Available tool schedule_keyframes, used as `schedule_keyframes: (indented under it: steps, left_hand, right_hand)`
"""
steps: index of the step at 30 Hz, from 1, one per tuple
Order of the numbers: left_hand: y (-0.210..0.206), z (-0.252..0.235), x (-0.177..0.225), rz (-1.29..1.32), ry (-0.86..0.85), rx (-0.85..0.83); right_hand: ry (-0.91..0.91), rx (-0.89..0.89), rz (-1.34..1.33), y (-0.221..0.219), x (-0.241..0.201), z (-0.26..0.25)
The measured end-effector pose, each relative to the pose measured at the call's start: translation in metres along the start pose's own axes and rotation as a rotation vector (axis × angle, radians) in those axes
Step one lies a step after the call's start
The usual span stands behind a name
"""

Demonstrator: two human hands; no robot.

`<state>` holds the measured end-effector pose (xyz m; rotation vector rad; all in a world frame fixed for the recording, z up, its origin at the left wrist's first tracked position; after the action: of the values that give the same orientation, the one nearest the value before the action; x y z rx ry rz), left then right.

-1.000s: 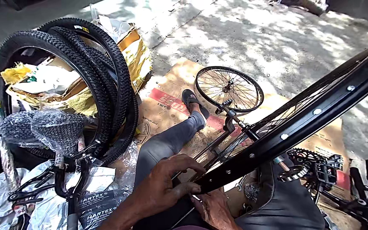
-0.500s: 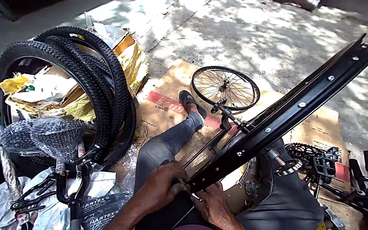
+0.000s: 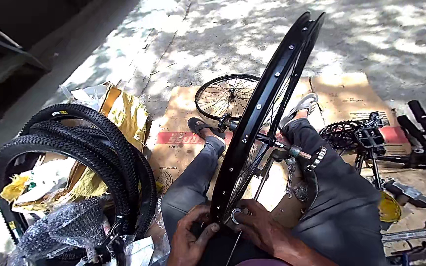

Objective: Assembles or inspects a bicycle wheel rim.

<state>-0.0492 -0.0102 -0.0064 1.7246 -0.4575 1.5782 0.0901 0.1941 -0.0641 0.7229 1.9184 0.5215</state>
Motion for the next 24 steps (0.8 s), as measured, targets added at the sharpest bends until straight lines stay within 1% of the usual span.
schedule_keyframes:
  steps: [3,5,8,10,13,18,20,23,24]
  left_hand:
    - [-0.005,0.001,0.003,0.035,0.022,0.008]
    - [-0.008,-0.004,0.014,0.068,-0.005,0.033]
    - [-0.016,-0.018,0.04,0.147,-0.108,0.084]
    - [-0.022,-0.027,0.061,0.151,-0.17,0.138]
    - [-0.03,-0.04,0.083,0.208,-0.222,0.146]
    - [-0.041,-0.06,0.112,0.433,-0.174,0.065]
    - [-0.042,-0.065,0.122,0.462,-0.171,0.033]
    - [-0.039,-0.07,0.133,0.468,-0.165,-0.011]
    - [-0.04,-0.07,0.135,0.465,-0.153,-0.011]
  right_hand:
    - [0.088,0.265,-0.014,0.029,-0.012,-0.024]
    - [0.157,0.335,0.022,0.049,-0.016,-0.046]
    - [0.269,0.296,0.154,0.071,-0.015,-0.08]
    - [0.311,0.279,0.177,0.081,-0.019,-0.094]
    - [0.365,0.281,-0.007,0.1,-0.027,-0.108]
    - [0.371,0.294,-0.239,0.135,-0.015,-0.138]
    - [0.361,0.279,-0.255,0.145,-0.013,-0.144]
    - [0.337,0.197,-0.272,0.157,-0.013,-0.146]
    - [0.335,0.194,-0.272,0.16,-0.013,-0.146]
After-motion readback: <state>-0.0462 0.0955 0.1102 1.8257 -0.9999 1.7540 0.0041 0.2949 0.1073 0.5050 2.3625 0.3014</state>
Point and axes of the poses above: each hand's wrist, its own z-axis away from the middle knuckle, its own y-axis out of the back of the hand, x = y × z, the point moved 1 cm from there along -z, towards the middle knuckle, and after that the axes turned 11 degrees about y, right-handed, at the moved point
